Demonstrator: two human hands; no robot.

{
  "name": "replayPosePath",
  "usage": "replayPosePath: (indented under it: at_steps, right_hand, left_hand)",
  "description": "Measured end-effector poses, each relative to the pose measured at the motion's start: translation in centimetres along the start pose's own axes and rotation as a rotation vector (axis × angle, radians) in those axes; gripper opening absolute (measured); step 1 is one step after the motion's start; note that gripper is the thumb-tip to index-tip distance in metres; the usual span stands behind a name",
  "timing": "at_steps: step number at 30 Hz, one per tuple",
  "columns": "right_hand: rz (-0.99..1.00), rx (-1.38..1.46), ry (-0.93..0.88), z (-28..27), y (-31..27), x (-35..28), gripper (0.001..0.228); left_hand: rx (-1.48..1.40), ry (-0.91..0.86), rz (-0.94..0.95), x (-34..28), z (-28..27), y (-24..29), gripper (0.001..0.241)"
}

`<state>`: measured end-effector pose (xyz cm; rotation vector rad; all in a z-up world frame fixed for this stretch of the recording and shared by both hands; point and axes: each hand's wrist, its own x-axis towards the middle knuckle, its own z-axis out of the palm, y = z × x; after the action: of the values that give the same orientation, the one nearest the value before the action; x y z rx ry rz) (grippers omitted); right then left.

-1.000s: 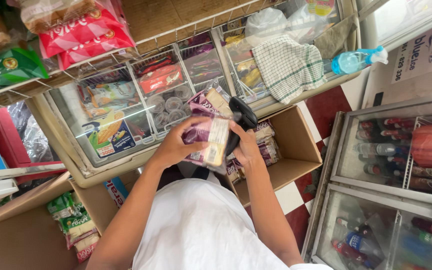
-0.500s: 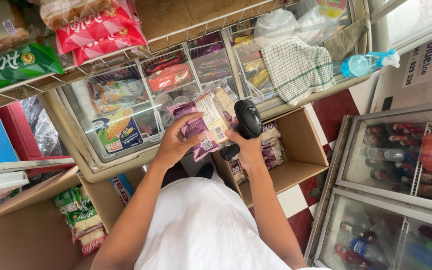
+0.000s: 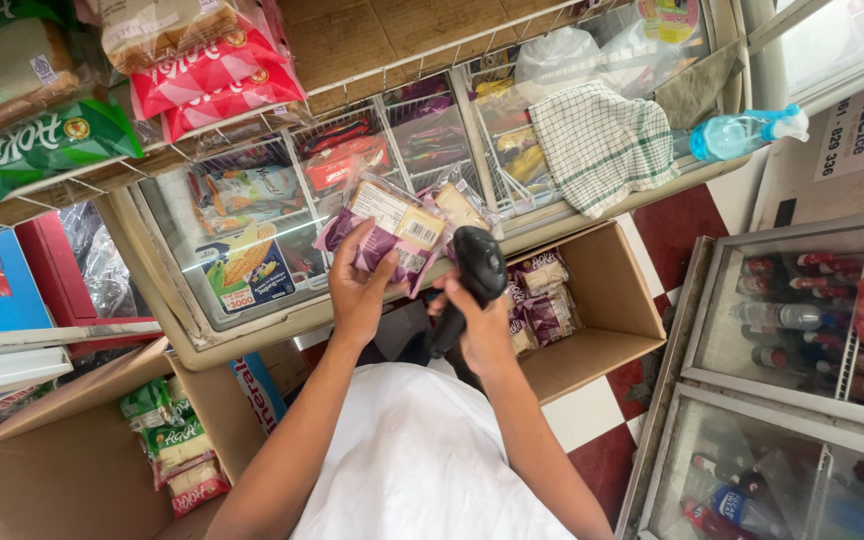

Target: The person uses a handheld barcode scanner to scan various packaged bread products and snacks while organizing them between a cardboard box and store shelves.

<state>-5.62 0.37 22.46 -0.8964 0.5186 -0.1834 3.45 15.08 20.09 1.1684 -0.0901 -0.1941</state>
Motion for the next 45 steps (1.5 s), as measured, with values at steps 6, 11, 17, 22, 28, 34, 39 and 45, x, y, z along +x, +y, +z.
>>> replayPosePath:
  at_steps: [6,11,17,22,28,34,39,45]
  right_hand:
    - [0.017,-0.087,-0.127,2.5,1.0,-2.2,0.028]
    - [-0.038,-0.108,-0.160,3.4,1.5,-2.4,0.027]
    - [-0.035,-0.080,-0.148,3.2,2.2,-1.9,0.024]
    - [-0.040,-0.059,-0.128,2.9,2.4,-1.6,0.027]
    - [-0.075,-0.019,-0.143,3.7,0.5,0.0,0.028]
    - [-0.085,-0.071,-0.272,7.2,-1.4,2.3,0.035]
    - [-0.054,0.054,-0.318,10.7,-0.2,3.6,0.052]
    - [0.002,0.148,-0.539,18.8,-1.3,1.9,0.064]
  left_hand:
    - [-0.058,0.023,0.046,-0.3,0.1,-1.9,0.051]
    - [0.189,-0.050,0.365,-1.0,-0.3,-3.9,0.045]
    - [-0.334,-0.047,-0.097,-2.2,-0.9,-3.8,0.053]
    - [-0.041,0.035,0.058,-1.7,-0.5,-3.5,0.048]
    - [0.341,0.002,0.202,-1.5,-1.8,-0.5,0.040]
    - [0.939,0.041,0.755,-0.7,-4.1,7.3,0.036]
    - [1.066,0.066,0.848,-1.8,-5.7,15.2,0.049]
    - [1.352,0.200,1.041,-3.6,-8.5,21.3,0.054]
